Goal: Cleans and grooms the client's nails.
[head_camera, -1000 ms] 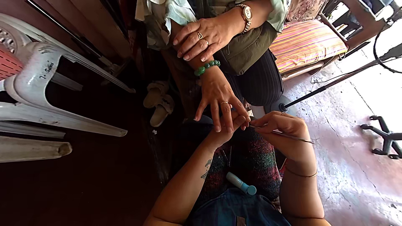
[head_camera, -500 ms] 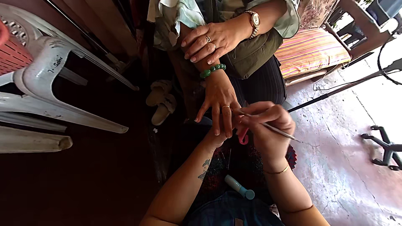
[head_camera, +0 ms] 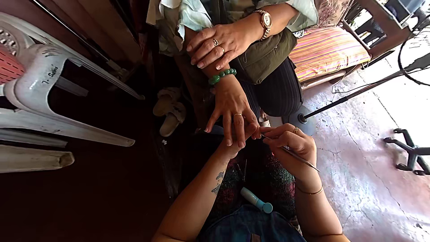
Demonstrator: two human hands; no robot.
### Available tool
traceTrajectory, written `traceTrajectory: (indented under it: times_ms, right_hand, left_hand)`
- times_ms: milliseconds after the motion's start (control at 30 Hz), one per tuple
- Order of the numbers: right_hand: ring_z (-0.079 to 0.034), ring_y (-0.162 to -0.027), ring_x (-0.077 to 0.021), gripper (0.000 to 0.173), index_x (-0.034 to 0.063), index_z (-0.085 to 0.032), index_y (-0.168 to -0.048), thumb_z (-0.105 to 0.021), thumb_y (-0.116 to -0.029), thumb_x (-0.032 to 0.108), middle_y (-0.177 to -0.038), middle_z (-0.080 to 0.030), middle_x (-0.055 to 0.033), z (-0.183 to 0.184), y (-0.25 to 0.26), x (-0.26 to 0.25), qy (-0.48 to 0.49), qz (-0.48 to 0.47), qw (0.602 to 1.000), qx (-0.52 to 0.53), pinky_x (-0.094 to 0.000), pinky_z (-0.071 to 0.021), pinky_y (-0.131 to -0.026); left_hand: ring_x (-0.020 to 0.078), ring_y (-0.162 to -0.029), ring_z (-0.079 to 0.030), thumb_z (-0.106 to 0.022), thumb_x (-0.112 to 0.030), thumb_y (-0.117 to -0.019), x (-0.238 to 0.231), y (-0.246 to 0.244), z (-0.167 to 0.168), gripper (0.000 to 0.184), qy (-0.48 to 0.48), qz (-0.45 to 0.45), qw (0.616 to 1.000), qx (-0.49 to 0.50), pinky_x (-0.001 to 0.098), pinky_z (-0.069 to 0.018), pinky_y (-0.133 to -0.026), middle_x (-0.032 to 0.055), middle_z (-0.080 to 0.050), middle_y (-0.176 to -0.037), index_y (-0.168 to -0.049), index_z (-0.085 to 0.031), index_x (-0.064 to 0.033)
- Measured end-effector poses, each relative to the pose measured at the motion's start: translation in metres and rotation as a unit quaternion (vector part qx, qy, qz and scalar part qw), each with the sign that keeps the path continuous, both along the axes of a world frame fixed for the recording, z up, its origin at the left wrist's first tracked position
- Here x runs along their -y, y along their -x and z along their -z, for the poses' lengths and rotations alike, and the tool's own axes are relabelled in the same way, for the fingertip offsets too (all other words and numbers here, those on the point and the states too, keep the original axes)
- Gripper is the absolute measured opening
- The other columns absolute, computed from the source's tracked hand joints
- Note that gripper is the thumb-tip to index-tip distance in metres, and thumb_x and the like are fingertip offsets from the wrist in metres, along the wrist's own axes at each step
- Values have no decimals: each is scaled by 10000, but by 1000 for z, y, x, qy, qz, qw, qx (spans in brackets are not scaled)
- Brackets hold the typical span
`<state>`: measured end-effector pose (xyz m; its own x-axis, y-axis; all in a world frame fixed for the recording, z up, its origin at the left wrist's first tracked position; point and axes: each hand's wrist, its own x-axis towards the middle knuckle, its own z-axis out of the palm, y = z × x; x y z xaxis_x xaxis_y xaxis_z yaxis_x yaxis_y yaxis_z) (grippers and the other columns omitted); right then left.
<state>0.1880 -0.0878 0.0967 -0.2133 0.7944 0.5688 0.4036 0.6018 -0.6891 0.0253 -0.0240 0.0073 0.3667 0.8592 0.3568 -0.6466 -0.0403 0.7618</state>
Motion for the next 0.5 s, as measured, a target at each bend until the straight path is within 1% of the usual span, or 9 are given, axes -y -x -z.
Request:
traceTrajectory:
  times_ms: [100,200,300,400,467,500]
  right_hand:
    - [-742,-985,-189,110,21,-675,-800,-670,-866,-67,-942,-747,-110,2,4,5,-19,29,999,26,-310,-631,-849]
    - [-740,-987,-192,111,17,-686,-793,-674,-847,-79,-935,-745,-111,7,10,6,-40,51,998,21,-305,-630,-842]
    - [-744,-991,-194,105,14,-688,-790,-677,-855,-68,-935,-753,-116,4,8,9,-33,52,998,34,-306,-629,-855]
    - [-739,-1002,-182,109,6,-680,-776,-672,-854,-71,-928,-748,-115,6,11,6,-49,62,996,41,-293,-619,-865]
    - [-740,-1004,-191,106,5,-685,-787,-677,-854,-77,-951,-753,-116,5,7,5,-33,48,998,25,-304,-625,-856]
    - [-741,-1006,-192,105,7,-686,-791,-678,-856,-75,-958,-755,-115,3,5,5,-18,39,999,22,-310,-627,-860]
  left_hand:
    - [28,-845,-653,-685,-454,-952,0,2,-1,278,-2,8,1000,-13,230,-547,-822,-77,-692,-895,-999,-709,-181]
    - [22,-814,-647,-680,-430,-963,1,3,-1,245,3,4,1000,-29,222,-541,-788,-79,-691,-873,-972,-711,-187]
    - [22,-807,-642,-663,-435,-973,0,2,-3,256,-4,1,999,-34,217,-537,-779,-79,-683,-858,-955,-705,-183]
    - [22,-824,-647,-662,-403,-981,0,3,-3,225,1,9,1000,-28,222,-541,-803,-82,-687,-877,-990,-709,-184]
    - [20,-825,-652,-673,-418,-972,1,3,-4,235,8,11,1000,-25,221,-550,-805,-82,-695,-884,-999,-716,-189]
    - [21,-826,-641,-666,-431,-973,0,3,-4,247,4,12,1000,-29,222,-538,-803,-80,-686,-882,-992,-707,-188]
